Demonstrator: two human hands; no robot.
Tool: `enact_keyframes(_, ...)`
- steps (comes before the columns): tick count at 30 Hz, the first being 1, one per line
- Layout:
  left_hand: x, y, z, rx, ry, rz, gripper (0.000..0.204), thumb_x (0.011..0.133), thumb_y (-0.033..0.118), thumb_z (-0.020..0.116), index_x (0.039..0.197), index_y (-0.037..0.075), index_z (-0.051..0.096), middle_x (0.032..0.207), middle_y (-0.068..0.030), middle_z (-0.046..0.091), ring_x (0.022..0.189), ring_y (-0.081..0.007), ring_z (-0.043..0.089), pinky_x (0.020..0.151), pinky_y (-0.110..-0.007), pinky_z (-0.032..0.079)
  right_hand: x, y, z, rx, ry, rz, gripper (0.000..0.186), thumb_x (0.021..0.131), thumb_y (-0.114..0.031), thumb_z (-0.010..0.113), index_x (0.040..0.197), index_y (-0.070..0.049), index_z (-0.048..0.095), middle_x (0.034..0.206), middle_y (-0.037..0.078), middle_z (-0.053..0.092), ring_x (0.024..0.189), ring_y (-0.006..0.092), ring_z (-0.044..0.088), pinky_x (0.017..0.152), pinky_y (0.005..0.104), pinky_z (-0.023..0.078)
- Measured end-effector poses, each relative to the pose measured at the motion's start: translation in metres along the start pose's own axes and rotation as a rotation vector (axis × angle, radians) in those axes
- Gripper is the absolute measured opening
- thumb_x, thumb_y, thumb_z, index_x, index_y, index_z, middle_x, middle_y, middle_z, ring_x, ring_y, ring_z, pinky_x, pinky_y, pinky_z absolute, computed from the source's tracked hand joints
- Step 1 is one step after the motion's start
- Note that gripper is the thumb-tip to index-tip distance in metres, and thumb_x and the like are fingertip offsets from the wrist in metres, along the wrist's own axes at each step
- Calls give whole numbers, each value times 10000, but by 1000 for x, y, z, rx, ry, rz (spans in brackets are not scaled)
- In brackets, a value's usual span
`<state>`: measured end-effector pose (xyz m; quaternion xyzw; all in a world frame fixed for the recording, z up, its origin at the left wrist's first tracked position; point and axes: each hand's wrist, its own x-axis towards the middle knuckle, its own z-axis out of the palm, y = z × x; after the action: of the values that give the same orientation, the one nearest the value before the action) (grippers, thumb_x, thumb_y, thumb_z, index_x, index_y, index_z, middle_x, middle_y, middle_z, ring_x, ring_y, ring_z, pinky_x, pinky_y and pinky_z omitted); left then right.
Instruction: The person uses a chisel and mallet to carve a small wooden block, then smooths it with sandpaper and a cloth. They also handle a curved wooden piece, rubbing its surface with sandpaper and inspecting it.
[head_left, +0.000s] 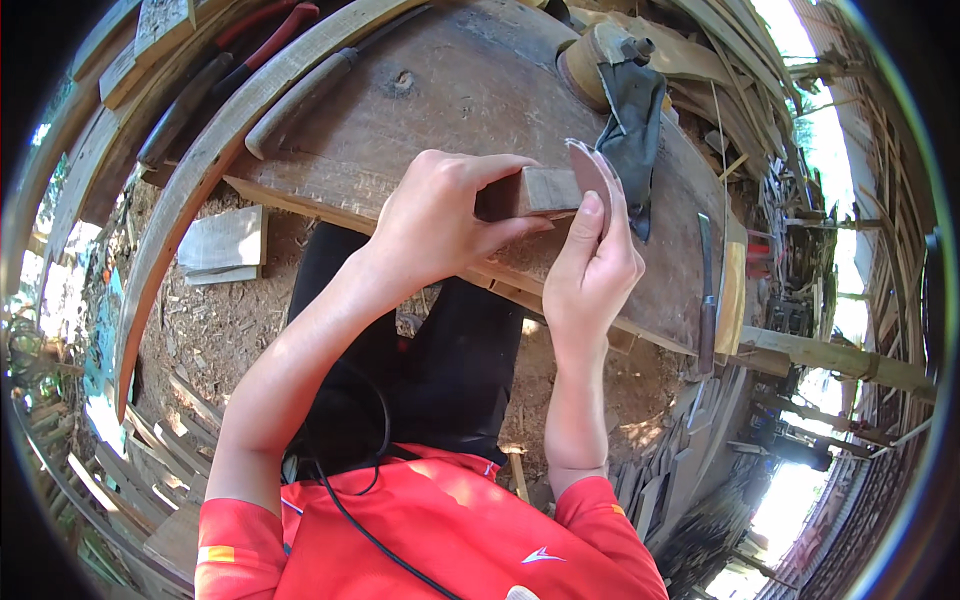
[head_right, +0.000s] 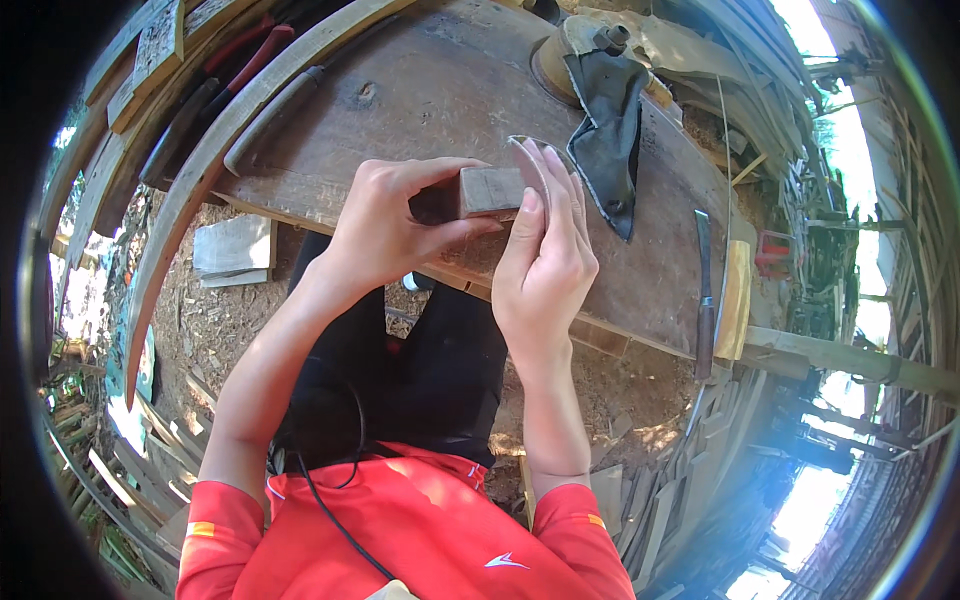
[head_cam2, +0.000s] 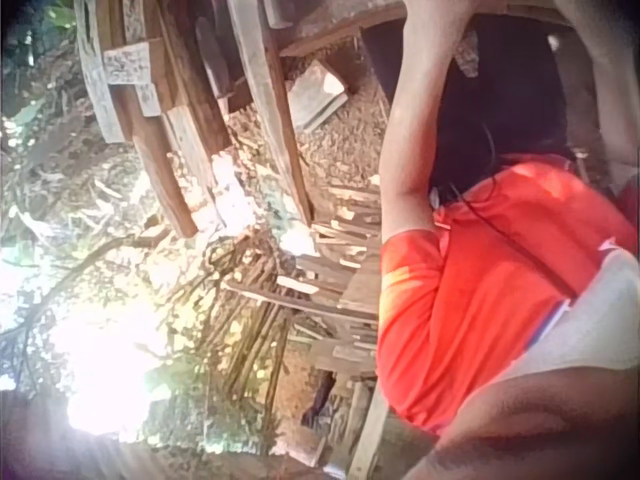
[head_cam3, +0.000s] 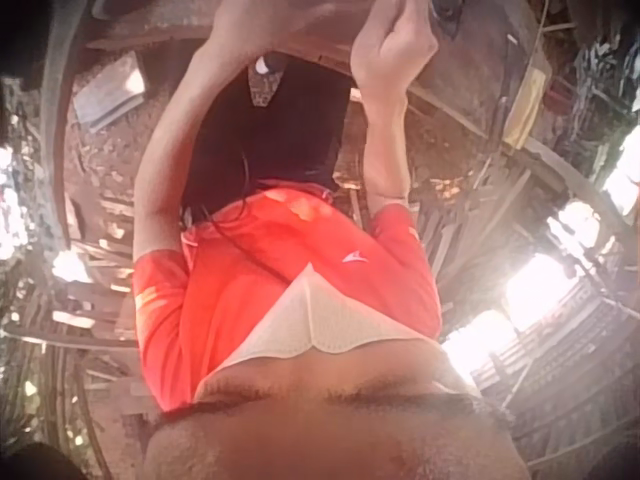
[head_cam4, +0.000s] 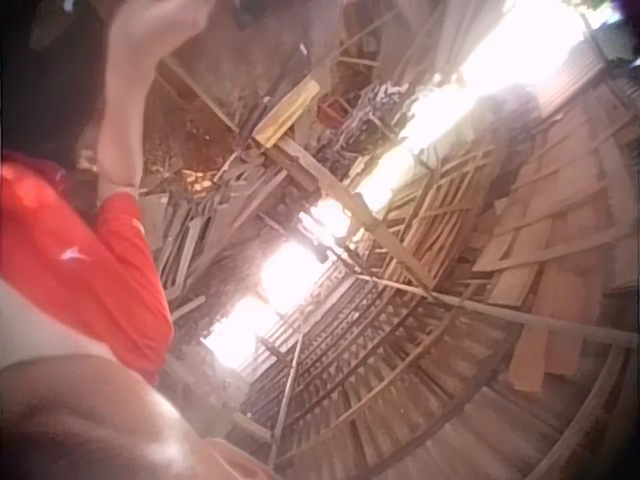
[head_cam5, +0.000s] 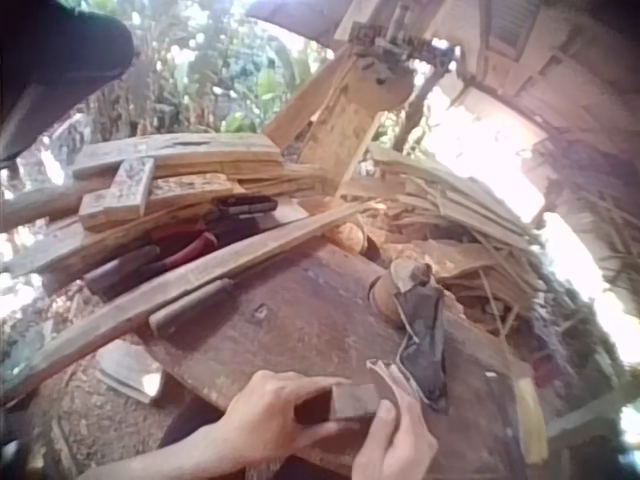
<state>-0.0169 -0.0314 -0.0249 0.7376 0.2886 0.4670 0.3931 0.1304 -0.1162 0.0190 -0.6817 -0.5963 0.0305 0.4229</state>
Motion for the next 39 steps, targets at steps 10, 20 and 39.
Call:
enact_keyframes(10, 0, -3, 0, -12, -10, 17, 353, 819, 216, 888, 1089, 24, 763, 803, -192, 721, 723, -402, 709, 657, -422, 565, -7, -6, 8, -61, 15, -241, 321, 1064, -37, 555, 1346, 21, 698, 1384, 186, 715, 1359, 392, 638, 1171, 526, 462)
enact_keyframes(20, 1, 3, 1, 44, 56, -60, 476, 923, 220, 851, 1303, -20, 694, 864, -167, 771, 739, -253, 766, 711, -354, 585, 21, 60, -32, -84, 263, 108, 355, 1115, -150, 555, 1388, 53, 659, 1493, 251, 616, 1386, 354, 608, 1145, 431, 476)
enact_keyframes(39, 5, -4, 9, 260, 211, 41, 503, 952, 259, 795, 1294, -79, 646, 1134, -224, 666, 1066, -423, 653, 952, -464, 535, 27, 143, -79, -451, 2, 281, 624, 1114, -455, 542, 1470, 54, 607, 1540, 242, 588, 1538, 379, 438, 1327, 537, 153)
